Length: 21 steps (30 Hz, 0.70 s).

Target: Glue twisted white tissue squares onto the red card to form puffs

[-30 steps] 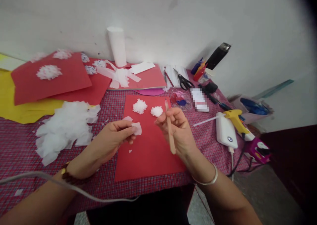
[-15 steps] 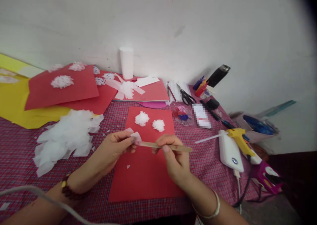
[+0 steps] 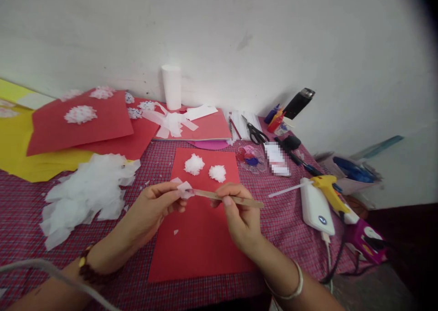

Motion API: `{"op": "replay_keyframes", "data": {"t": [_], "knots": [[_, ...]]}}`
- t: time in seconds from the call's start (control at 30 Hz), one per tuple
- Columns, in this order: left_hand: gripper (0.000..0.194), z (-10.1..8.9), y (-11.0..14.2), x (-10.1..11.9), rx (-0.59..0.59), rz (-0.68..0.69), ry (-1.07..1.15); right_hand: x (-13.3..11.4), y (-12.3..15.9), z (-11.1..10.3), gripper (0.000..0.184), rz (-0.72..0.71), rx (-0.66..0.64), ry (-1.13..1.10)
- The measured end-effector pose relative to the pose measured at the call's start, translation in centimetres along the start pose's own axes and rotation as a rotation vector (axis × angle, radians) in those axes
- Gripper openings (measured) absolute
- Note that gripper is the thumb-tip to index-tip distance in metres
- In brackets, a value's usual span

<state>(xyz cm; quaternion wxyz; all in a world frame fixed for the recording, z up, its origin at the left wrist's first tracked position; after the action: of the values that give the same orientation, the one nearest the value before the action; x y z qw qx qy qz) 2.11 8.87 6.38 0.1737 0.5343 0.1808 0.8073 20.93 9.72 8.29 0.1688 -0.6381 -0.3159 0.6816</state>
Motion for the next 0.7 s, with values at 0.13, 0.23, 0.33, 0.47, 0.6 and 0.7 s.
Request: {"op": "replay_keyframes", "data": {"t": [0.13,0.23,0.33,0.47,0.6,0.7], "knots": [[0.012,-0.2,0.2,0.1,-0.129,0.021,0.149,0.0,-0.1,-0.1,0.012,0.044,0.100,-0.125],[0.009,0.0,0.6,0.4,-0.147,0.043,0.122,0.7,-0.1,-0.2,0.010,0.145,0.163,-0.260],[0.009,0.3,0.8,0.6,-0.101,0.110,0.048,1.5,-0.1,-0.1,0.011,0.272,0.198,-0.404],[0.012,0.0,0.8,0.6,-0.033,0.229,-0.017,2.0,-0.1,0.3,0.011,0.377,0.249,-0.509],[0.007,-0.1,0.9,0.6,0.022,0.312,-0.120,2.1,-0.1,0.6,0.015,0.431,0.269,-0.555],[0.003,0.1,1.0,0.8,0.053,0.342,-0.188,2.3,-0.1,0.7,0.017,0.460,0.265,-0.571]]}}
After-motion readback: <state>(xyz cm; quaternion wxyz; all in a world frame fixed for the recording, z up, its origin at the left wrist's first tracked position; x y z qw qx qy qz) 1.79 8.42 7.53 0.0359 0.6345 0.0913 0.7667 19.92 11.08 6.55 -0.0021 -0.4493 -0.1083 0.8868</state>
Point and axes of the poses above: each hand's wrist, its own y-axis away from the middle knuckle, its own z-axis out of the palm, x = y × z, the point moved 3 cm from there along -y, towards the middle knuckle, and after that the axes turned 12 degrees about -z, right-handed, at the moved point
